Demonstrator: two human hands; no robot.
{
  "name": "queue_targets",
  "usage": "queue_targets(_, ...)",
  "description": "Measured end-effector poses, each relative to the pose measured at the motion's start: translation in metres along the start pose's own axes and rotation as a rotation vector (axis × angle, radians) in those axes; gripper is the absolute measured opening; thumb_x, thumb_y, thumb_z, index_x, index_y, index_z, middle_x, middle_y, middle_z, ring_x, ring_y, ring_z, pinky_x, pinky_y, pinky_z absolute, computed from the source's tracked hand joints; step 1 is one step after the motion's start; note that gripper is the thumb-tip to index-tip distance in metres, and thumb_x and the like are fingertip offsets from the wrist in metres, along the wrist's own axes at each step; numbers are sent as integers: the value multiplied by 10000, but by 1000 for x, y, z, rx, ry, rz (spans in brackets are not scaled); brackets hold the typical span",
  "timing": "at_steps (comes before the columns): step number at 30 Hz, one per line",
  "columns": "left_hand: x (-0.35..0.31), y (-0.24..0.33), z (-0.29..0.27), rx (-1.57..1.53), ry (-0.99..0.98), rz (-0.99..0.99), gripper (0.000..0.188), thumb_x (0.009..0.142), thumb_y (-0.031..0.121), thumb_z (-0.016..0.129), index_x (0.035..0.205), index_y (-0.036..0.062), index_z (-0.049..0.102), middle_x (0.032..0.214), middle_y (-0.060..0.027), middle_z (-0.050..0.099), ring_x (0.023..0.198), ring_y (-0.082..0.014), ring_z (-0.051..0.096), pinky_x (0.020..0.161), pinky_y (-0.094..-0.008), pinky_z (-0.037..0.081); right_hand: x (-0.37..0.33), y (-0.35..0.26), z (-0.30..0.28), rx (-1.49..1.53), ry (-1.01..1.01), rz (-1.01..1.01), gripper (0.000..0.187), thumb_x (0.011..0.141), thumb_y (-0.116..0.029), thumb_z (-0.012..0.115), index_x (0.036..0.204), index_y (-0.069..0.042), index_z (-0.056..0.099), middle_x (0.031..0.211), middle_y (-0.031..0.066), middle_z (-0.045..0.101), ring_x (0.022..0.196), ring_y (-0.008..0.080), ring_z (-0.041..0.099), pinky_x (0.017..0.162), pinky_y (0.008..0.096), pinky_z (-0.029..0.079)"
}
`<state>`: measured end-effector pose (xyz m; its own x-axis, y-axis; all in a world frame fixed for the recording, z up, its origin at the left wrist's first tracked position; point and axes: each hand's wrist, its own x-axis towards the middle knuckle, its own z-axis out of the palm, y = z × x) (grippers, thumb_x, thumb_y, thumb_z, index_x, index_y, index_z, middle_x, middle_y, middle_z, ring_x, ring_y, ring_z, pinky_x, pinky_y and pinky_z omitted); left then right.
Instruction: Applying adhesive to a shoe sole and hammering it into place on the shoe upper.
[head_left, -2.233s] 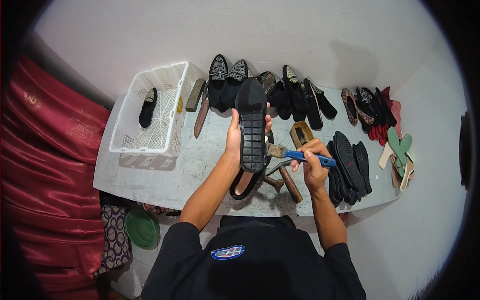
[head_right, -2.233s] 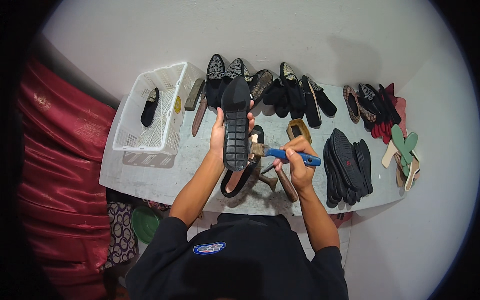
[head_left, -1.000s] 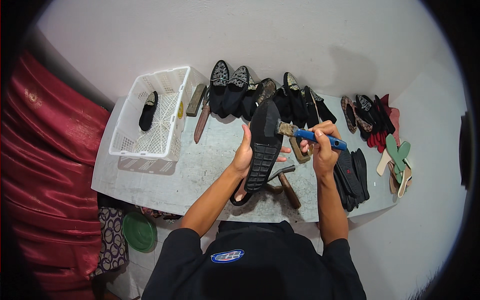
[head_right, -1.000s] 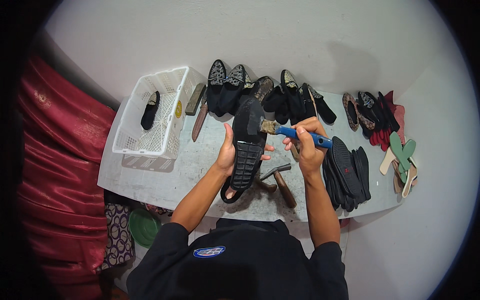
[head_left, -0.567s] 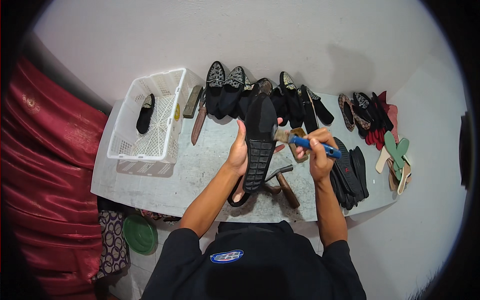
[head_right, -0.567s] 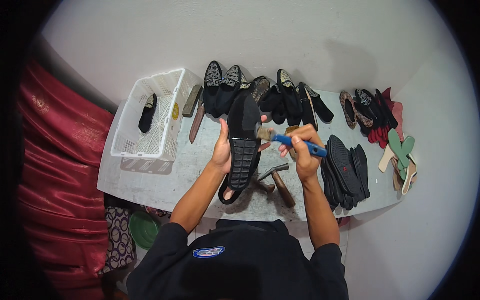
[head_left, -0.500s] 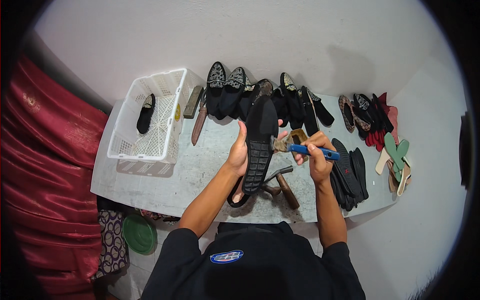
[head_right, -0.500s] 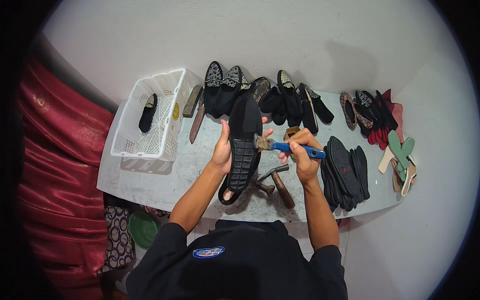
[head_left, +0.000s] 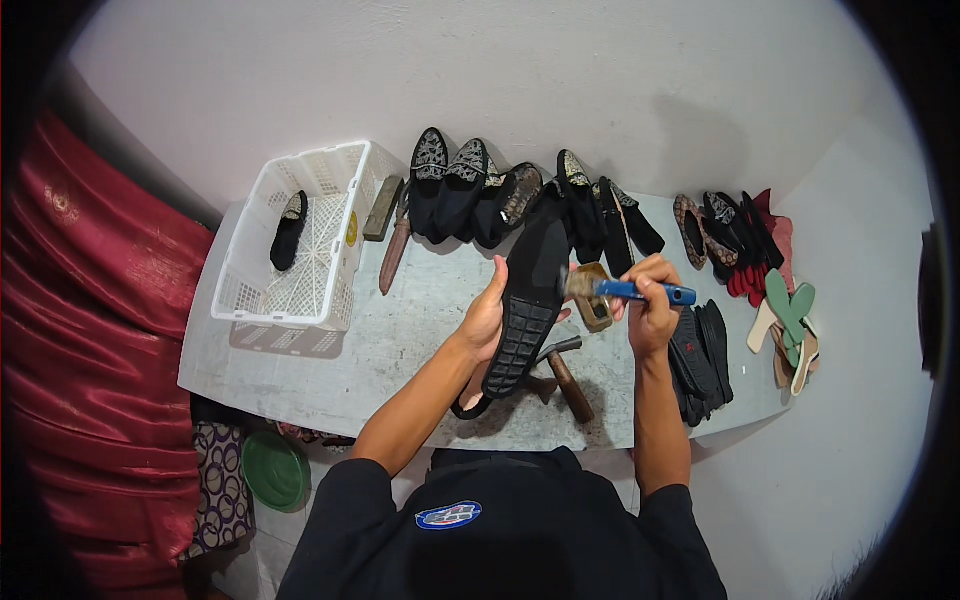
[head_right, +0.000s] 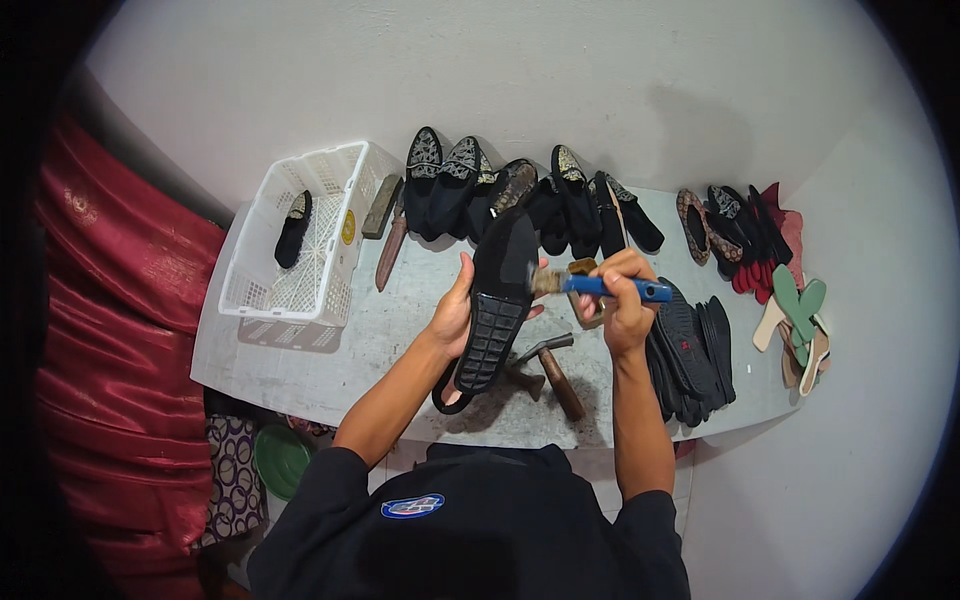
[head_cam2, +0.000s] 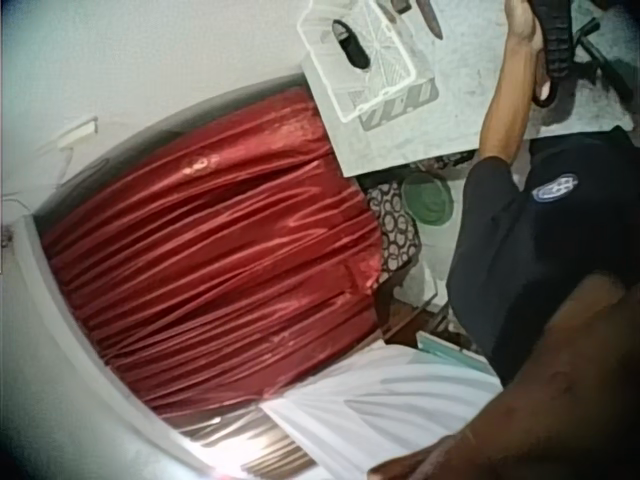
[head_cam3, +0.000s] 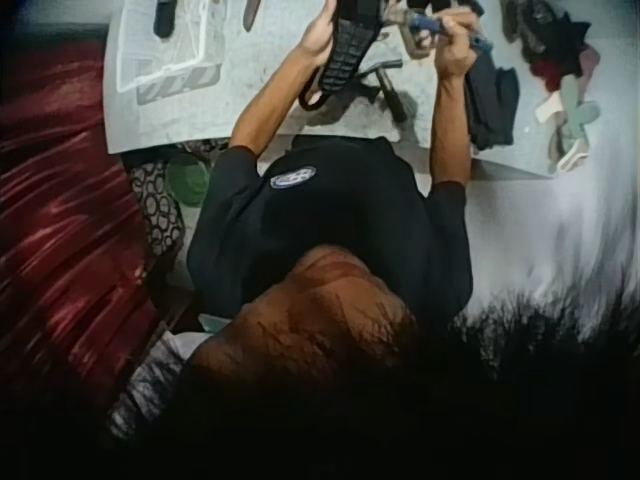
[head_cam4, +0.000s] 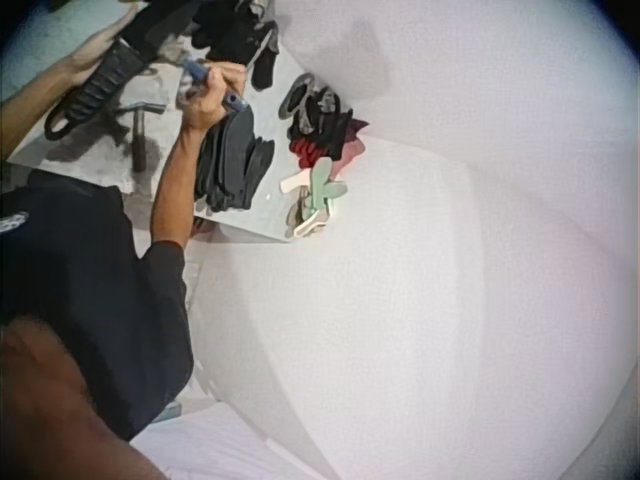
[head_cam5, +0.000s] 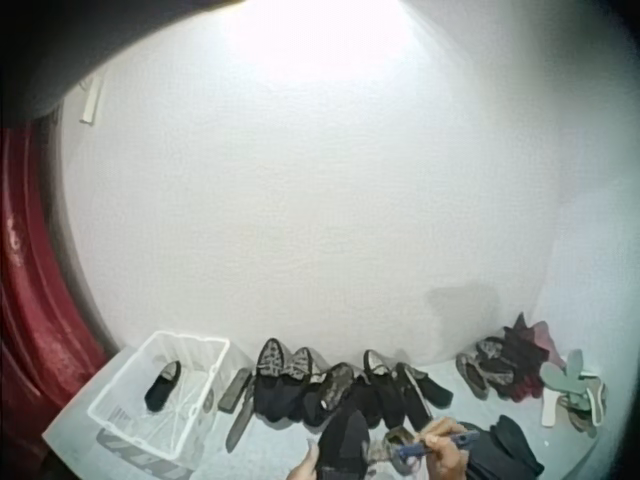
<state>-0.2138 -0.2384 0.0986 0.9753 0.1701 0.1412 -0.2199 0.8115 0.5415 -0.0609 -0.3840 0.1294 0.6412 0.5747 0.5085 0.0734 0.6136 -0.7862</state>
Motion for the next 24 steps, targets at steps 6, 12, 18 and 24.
queue_targets(6,2,-1,0,-46,30,-16,790,931,643,226,1488,83,216,1465,-208,335,1351,-385,346,1074,-500,378,-6,7,-4,-22,76,-45,121,895,-53,459,808,31,466,791,143,503,507,195,557,447,261,476)
queue_targets(12,-1,-4,-2,-20,59,-27,771,948,625,209,1466,57,268,1420,-167,415,1279,-374,450,1047,-459,419,1,10,-6,47,90,37,124,892,-72,470,805,14,455,789,145,503,502,199,551,419,259,468)
queue_targets(18,0,-5,1,-62,3,-58,777,947,628,207,1460,49,278,1388,-191,445,1263,-393,462,1033,-478,430,22,-1,-1,178,115,-64,107,899,-42,475,823,33,471,820,148,525,568,210,597,472,278,515)
queue_targets(24,-1,1,-5,-82,48,-24,764,959,611,202,1476,49,234,1446,-169,381,1285,-401,432,1058,-510,398,4,14,5,30,-82,-32,103,906,-18,497,822,41,504,850,158,533,647,209,616,520,302,533)
